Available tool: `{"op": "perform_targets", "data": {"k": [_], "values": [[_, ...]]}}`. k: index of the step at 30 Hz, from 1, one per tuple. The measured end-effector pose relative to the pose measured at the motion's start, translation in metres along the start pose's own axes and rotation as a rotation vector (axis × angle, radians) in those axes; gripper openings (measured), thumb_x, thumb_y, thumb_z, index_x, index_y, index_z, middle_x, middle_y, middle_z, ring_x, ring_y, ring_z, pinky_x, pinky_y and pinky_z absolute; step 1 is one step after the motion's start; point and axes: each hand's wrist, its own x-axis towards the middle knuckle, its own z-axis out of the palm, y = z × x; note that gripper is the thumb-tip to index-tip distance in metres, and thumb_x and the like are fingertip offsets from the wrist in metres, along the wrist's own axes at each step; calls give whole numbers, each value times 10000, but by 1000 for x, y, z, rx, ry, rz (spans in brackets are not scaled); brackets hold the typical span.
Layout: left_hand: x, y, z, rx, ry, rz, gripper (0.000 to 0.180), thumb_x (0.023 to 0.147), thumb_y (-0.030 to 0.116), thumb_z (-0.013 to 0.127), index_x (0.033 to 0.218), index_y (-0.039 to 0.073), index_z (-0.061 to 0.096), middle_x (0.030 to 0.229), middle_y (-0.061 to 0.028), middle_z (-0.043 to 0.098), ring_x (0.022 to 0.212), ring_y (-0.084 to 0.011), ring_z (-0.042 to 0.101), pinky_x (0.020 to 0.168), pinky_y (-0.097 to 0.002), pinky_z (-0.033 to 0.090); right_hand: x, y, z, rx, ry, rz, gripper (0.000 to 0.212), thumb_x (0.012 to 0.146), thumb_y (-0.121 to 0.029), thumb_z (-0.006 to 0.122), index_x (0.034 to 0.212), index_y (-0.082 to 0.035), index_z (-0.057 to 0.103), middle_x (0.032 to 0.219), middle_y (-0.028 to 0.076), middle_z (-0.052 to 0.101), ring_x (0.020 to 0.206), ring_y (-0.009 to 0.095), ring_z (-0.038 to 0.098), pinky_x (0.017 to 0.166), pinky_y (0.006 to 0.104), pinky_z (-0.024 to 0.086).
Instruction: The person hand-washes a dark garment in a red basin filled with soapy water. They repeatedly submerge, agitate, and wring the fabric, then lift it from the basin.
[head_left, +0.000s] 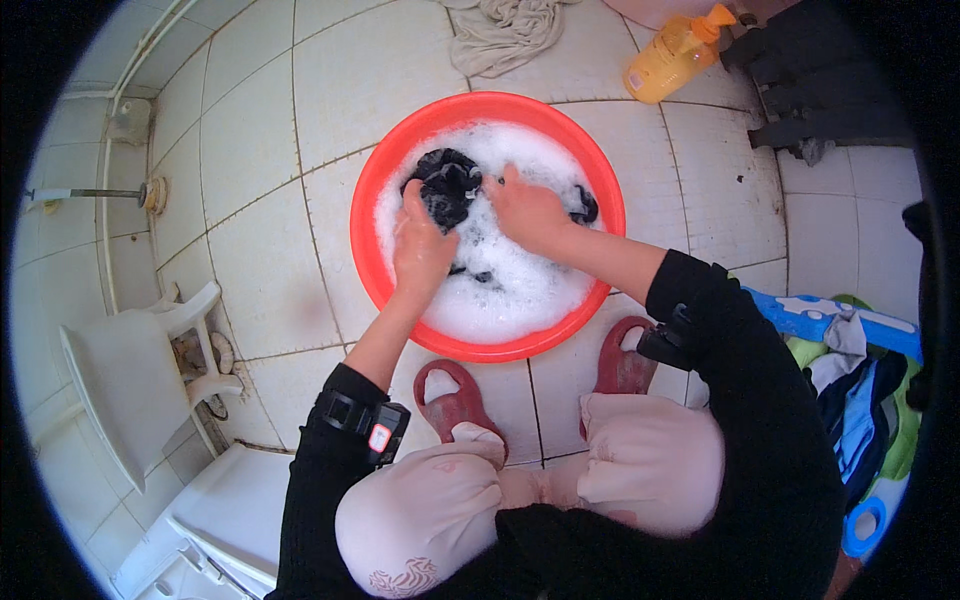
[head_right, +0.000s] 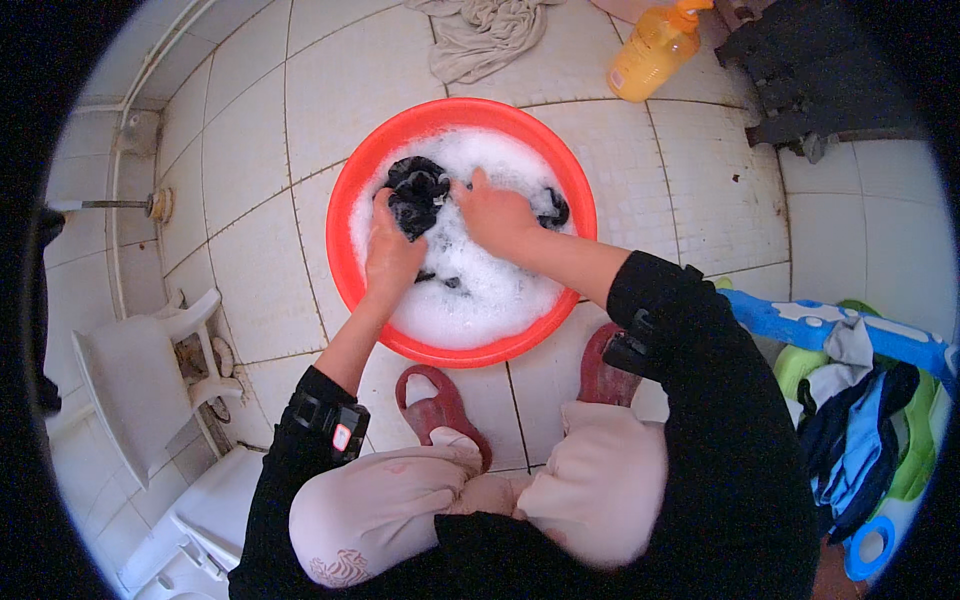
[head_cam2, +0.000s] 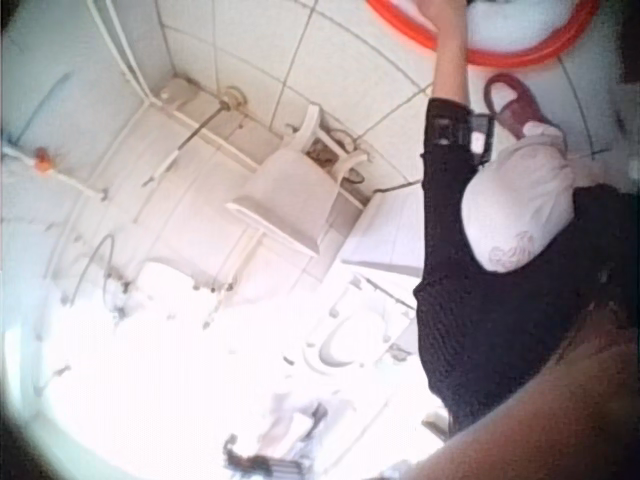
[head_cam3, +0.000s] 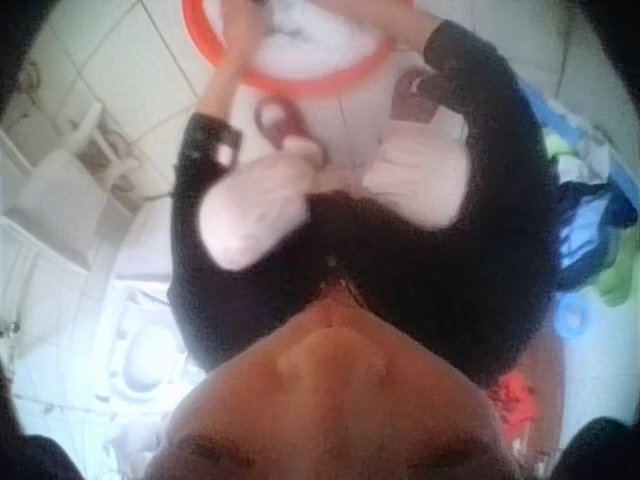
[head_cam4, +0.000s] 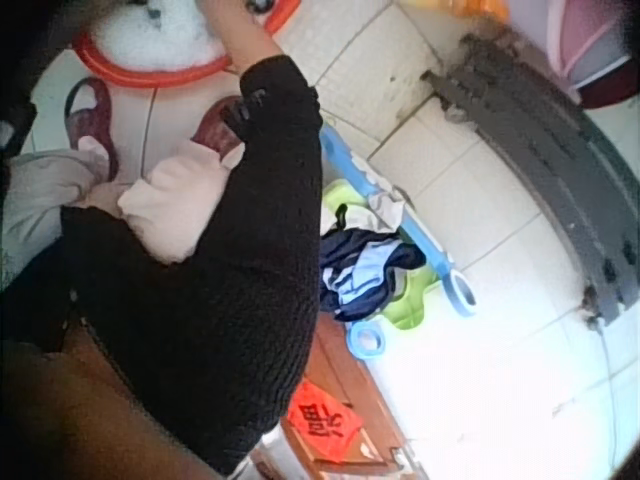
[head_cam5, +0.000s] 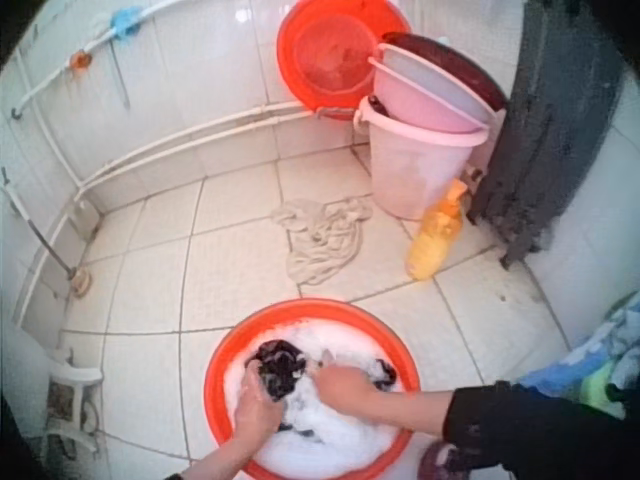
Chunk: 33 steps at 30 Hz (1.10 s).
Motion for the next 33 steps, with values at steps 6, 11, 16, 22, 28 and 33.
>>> {"op": "perform_targets", "data": {"k": [6, 11, 16, 22, 28, 33], "values": [[25, 1, 25, 280, -98, -51, 739, 804, 94, 562, 1412, 9, 151, 952, -271, 610, 802, -436, 626, 714, -496, 512, 26, 25, 20, -87, -242, -122, 236, 830, -121, 463, 889, -21, 668, 791, 185, 678, 769, 336, 674, 656, 454, 539], [36, -3, 12, 320, -254, -28, 755, 781, 95, 579, 1406, 34, 160, 930, -253, 629, 833, -421, 634, 741, -482, 516, 27, 29, 8, -132, -399, -159, 242, 823, -90, 465, 964, -31, 651, 939, 191, 671, 861, 353, 660, 722, 460, 526], [27, 4, -24, -17, -260, 33, 874, 710, 122, 700, 1394, 27, 163, 1111, -253, 569, 1015, -410, 577, 882, -445, 469, 9, 31, -23, 277, -107, -185, 285, 837, -131, 509, 1091, -44, 602, 1086, 207, 615, 1050, 344, 582, 910, 422, 448], [-36, 28, -64, 51, -265, -75, 570, 779, 122, 673, 1280, 27, 419, 1195, -227, 543, 1148, -326, 529, 977, -400, 414, -2, 24, -78, 730, -41, -293, 315, 776, -159, 580, 1061, -26, 609, 1065, 166, 625, 1032, 298, 579, 920, 372, 431], [-76, 42, -75, -415, -619, -67, 521, 795, 221, 712, 1243, 39, 518, 1253, -158, 548, 1223, -244, 475, 1019, -367, 367, -20, -38, -133, 980, -57, -350, 305, 791, -144, 574, 1068, -21, 598, 1066, 107, 609, 1013, 190, 571, 907, 314, 431], [-91, 62, -54, -854, -450, -318, 633, 787, 273, 747, 1320, 72, 471, 1327, -62, 500, 1233, -191, 439, 1057, -353, 308, -30, -88, -155, 1145, -177, -231, 387, 822, -120, 619, 1189, -14, 560, 1094, 101, 588, 1009, 172, 552, 900, 306, 432]]}}
